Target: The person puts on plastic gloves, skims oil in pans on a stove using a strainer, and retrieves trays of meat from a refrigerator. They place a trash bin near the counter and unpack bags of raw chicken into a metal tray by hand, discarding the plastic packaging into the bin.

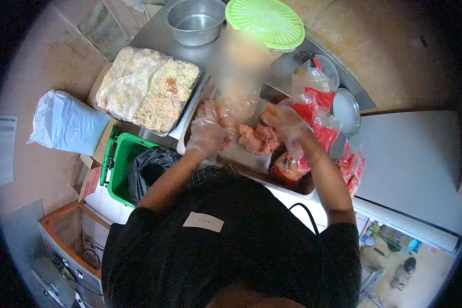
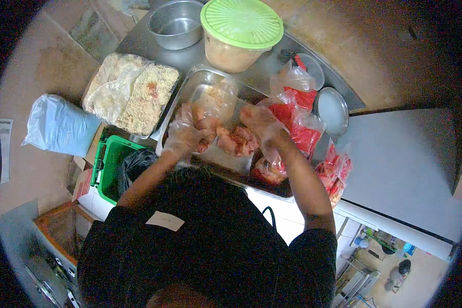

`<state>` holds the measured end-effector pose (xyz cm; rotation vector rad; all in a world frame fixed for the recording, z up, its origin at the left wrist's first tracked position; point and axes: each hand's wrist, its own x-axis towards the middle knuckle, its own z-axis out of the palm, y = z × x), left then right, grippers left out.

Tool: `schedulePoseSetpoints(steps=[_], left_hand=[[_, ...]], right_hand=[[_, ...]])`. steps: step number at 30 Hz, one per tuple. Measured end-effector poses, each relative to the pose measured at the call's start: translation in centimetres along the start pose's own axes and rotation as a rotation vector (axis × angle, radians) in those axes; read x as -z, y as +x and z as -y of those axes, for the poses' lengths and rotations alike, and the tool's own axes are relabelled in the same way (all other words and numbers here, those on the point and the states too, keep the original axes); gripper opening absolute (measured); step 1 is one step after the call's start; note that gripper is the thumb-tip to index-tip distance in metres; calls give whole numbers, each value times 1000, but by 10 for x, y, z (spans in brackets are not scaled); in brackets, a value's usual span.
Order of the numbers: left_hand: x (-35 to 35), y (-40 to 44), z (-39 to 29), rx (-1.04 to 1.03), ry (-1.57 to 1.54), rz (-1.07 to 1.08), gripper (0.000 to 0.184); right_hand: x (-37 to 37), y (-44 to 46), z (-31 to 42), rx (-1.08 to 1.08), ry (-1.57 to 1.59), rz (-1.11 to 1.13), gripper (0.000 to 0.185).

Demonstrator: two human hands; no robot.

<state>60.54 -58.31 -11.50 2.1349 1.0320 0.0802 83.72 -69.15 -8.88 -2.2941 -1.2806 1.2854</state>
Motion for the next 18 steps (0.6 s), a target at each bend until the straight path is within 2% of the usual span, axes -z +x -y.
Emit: schedulePoseSetpoints(steps=[1,2,5,8,11,12,14,16,18], left_hand=[[4,9,3,186,-18,155,85],[4,18,11,266,-2,255,81],[-30,48,60,-21,196,380,71],[-70,66,106,-198,246,370,63],[-120,91,154,-121,151,309,57],[-137,101,171,-78,122,286,56],[-145,96,167,-153,-147,205,71],[-124,83,139,-265,-453,144,86],[-78,65,103,-301,-518,125,102]], right_hand=[[-8,24,-12,-102,26,36,28],[-25,57,-34,12,144,55,27],[-70,132,-85,313,720,230,27],[-91,148,-65,299,839,226,28],[-89,148,-57,158,876,201,26],[-77,136,-41,204,594,189,31],[-42,101,3,282,29,150,40],[-50,126,-18,369,41,107,44],[-62,151,-40,430,79,87,47]])
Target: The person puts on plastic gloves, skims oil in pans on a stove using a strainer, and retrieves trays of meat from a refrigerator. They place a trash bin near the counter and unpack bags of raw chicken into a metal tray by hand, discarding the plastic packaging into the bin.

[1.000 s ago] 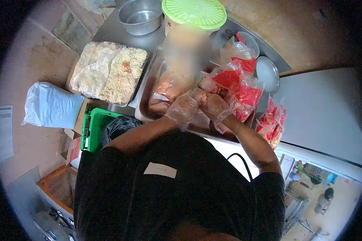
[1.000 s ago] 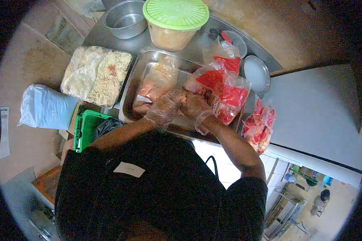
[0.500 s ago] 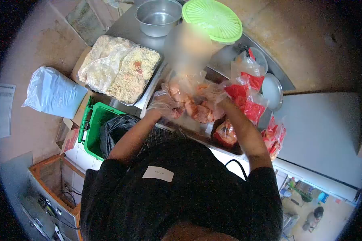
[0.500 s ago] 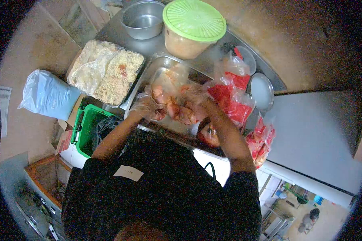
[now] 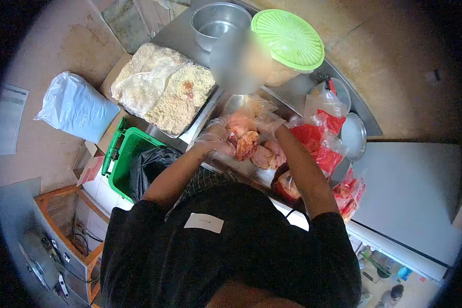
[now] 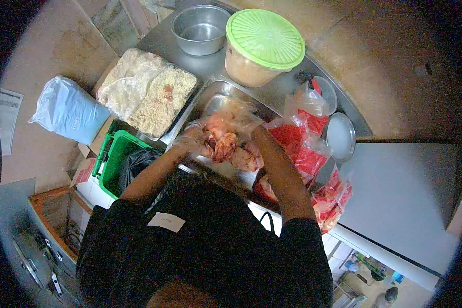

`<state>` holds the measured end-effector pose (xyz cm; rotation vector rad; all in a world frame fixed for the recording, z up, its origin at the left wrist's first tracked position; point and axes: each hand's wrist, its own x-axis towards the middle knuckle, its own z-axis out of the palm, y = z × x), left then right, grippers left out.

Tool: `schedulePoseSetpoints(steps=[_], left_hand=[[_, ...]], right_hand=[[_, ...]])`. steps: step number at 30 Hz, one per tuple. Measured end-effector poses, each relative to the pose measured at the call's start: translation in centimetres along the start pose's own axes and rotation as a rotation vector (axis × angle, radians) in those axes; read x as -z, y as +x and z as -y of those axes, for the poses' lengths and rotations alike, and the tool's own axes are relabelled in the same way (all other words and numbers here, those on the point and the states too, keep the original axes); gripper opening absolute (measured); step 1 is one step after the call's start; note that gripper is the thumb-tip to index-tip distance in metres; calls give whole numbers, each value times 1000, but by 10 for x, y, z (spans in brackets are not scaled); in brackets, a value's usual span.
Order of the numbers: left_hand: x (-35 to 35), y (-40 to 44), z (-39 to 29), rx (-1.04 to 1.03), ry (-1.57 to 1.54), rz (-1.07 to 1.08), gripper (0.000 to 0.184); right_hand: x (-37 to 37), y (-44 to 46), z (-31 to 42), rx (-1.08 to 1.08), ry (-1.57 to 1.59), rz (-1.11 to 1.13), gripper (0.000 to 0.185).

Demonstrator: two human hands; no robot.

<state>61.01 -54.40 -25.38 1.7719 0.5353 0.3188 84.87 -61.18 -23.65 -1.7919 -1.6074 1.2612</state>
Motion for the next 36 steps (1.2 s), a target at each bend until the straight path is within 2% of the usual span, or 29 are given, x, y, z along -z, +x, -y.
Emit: schedulePoseSetpoints(steps=[1,3,5,6,7,9,10,11,13,14,15,18,19,23,25,26,28,29,31,32,33,35,36], left_hand=[[12,-3,-28,35,95,19,110],[19,-3,-38,41,285,39,111],[15,-2,-11,7,360,27,98],[11,-3,6,4,338,16,91],[4,-1,34,23,201,-3,84],[3,-2,30,111,129,-44,71],[9,-11,-13,180,192,-64,66],[16,-18,-57,250,254,-85,61],[25,-24,-135,499,174,-138,61],[13,-28,-122,357,287,-290,61],[1,-32,-109,226,420,-447,60],[4,-28,-158,-116,331,-327,72],[11,-16,-169,107,304,66,67],[-15,-10,-163,185,-185,214,57],[-19,-4,-157,151,-431,309,54],[-18,-4,-163,167,-250,313,51],[-13,-4,-182,191,112,314,44],[-13,-5,-188,152,30,371,40],[-19,-1,-176,52,-58,434,33],[-26,3,-159,-10,-65,442,29],[-52,13,-95,-94,5,406,25],[-62,18,-70,-149,27,355,29],[-66,18,-63,-117,-22,346,40]], right_hand=[[-7,9,-16,8,91,8,49],[-23,30,-45,-25,361,32,53],[-35,46,-57,-71,699,59,57],[-27,37,-57,-139,663,-21,50],[-14,12,-21,-217,620,-117,43],[6,-32,38,-327,521,-305,29],[12,-50,62,-352,462,-388,23],[13,-63,64,-252,106,-477,21],[17,-95,107,-258,668,-519,20],[18,-112,130,-257,952,-536,20],[13,-121,148,-357,1288,-679,28],[-9,-133,132,-143,1350,-679,33],[-14,-132,135,-23,1143,-615,38],[-29,-133,120,189,832,-652,39],[-14,-148,104,3,339,-525,54],[-10,-155,102,-94,100,-455,61],[-6,-165,127,-198,-41,-370,58],[-4,-170,140,-251,-111,-325,56],[-12,-171,123,-175,233,-292,51],[-13,-171,124,-177,284,-272,49],[-14,-171,124,-180,334,-253,48],[-6,-171,149,-274,216,-208,46],[-3,-170,160,-319,169,-182,46]])
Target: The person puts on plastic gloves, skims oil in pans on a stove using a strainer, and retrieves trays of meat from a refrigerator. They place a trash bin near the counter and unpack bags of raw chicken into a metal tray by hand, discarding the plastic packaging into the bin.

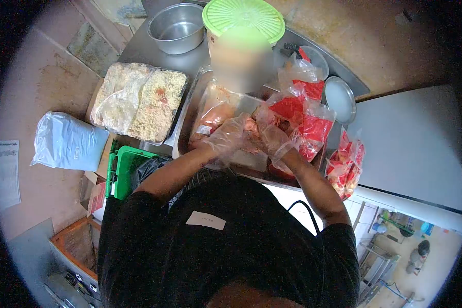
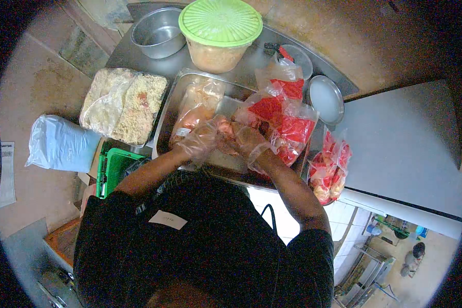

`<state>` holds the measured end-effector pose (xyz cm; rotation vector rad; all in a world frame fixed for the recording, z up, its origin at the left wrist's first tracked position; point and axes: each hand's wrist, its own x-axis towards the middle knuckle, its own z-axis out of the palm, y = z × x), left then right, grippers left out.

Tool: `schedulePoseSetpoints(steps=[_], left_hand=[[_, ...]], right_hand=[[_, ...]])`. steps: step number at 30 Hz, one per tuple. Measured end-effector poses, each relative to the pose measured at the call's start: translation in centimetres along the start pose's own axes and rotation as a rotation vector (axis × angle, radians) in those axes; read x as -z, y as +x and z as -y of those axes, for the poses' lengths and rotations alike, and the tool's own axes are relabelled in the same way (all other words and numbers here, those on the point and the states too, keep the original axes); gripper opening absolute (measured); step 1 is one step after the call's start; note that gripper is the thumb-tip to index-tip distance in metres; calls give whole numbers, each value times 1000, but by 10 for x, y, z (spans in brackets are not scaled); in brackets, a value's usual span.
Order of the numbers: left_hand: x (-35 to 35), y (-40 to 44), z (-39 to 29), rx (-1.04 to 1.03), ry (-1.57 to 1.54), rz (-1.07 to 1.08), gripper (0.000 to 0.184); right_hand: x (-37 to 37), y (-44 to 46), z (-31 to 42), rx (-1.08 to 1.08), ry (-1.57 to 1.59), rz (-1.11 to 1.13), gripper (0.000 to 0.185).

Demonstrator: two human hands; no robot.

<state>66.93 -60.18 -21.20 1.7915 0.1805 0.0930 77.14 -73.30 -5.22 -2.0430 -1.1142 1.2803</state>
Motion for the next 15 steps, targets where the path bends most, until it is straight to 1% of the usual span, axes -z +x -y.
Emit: schedulePoseSetpoints(steps=[1,2,3,4,5,6,7,8,10,12,13,14,15], left_hand=[[1,0,-10,9,0,8,46],[3,-1,-21,18,1,16,53],[11,-7,-55,17,53,44,55],[12,-10,-63,20,125,26,55],[14,-13,-72,24,196,9,54],[13,-14,-72,29,288,-54,51],[16,-15,-77,75,182,-50,48],[20,-17,-86,121,77,-51,45],[38,-22,-104,277,-535,83,38],[51,-27,-90,307,-174,94,40],[56,-29,-86,321,10,97,42],[57,-30,-89,266,34,80,44],[58,-30,-94,213,56,62,46]], right_hand=[[2,-2,9,-43,-32,17,46],[1,3,3,-73,-14,28,46],[-1,7,-4,-104,4,38,46],[-9,25,-33,-119,71,39,46],[-11,28,-41,-91,79,30,47],[-13,32,-49,-63,86,22,47],[-12,26,-45,7,35,2,48],[-8,22,-35,48,17,-11,45],[3,10,-7,99,12,-29,38],[6,8,-3,228,-44,-71,35],[7,12,-14,353,-119,-107,35],[6,17,-24,479,-195,-144,35],[1,21,-36,478,-194,-169,37]])
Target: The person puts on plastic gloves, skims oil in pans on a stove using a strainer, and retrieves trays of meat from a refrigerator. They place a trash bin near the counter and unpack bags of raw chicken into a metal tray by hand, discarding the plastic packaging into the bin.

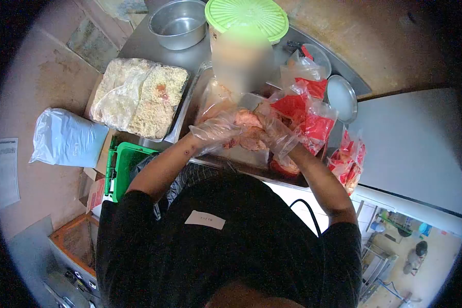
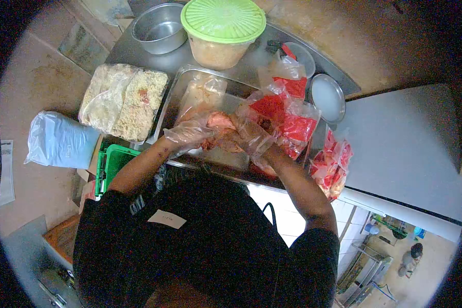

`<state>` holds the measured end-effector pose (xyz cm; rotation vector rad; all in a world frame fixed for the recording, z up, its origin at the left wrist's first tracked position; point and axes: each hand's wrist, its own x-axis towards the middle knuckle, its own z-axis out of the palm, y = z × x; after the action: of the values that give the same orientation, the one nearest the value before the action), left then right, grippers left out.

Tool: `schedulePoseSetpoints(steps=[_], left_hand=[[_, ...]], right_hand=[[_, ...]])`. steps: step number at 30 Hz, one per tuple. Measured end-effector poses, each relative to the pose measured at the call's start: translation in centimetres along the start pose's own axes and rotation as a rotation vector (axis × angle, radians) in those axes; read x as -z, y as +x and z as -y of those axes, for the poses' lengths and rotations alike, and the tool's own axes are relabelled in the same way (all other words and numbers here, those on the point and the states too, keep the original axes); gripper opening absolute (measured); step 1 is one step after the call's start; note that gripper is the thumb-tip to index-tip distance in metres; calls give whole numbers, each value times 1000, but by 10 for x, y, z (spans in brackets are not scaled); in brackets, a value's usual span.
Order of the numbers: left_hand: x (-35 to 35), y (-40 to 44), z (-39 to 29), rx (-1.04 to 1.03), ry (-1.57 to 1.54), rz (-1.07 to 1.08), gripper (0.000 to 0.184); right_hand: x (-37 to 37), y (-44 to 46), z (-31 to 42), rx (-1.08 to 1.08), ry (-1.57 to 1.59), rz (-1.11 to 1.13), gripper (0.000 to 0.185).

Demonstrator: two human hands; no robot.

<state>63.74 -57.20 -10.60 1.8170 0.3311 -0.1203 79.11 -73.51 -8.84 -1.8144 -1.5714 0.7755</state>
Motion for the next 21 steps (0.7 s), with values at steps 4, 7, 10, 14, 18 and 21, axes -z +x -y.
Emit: schedulePoseSetpoints(steps=[4,7,10,14,18,21], left_hand=[[7,-16,-44,108,-50,37,53],[-5,-4,0,200,-321,140,57],[-11,-5,13,69,-295,46,53],[-22,8,49,58,-279,88,40],[-42,46,100,-115,306,145,24],[-61,58,100,-452,310,-107,17]], right_hand=[[-21,-3,-30,-15,-14,-26,44],[-31,0,-48,-105,124,35,45],[-10,10,-22,-122,72,268,43],[-2,15,8,-202,30,403,42],[-21,16,-7,-414,202,330,44],[-52,10,-59,-326,177,178,47]])
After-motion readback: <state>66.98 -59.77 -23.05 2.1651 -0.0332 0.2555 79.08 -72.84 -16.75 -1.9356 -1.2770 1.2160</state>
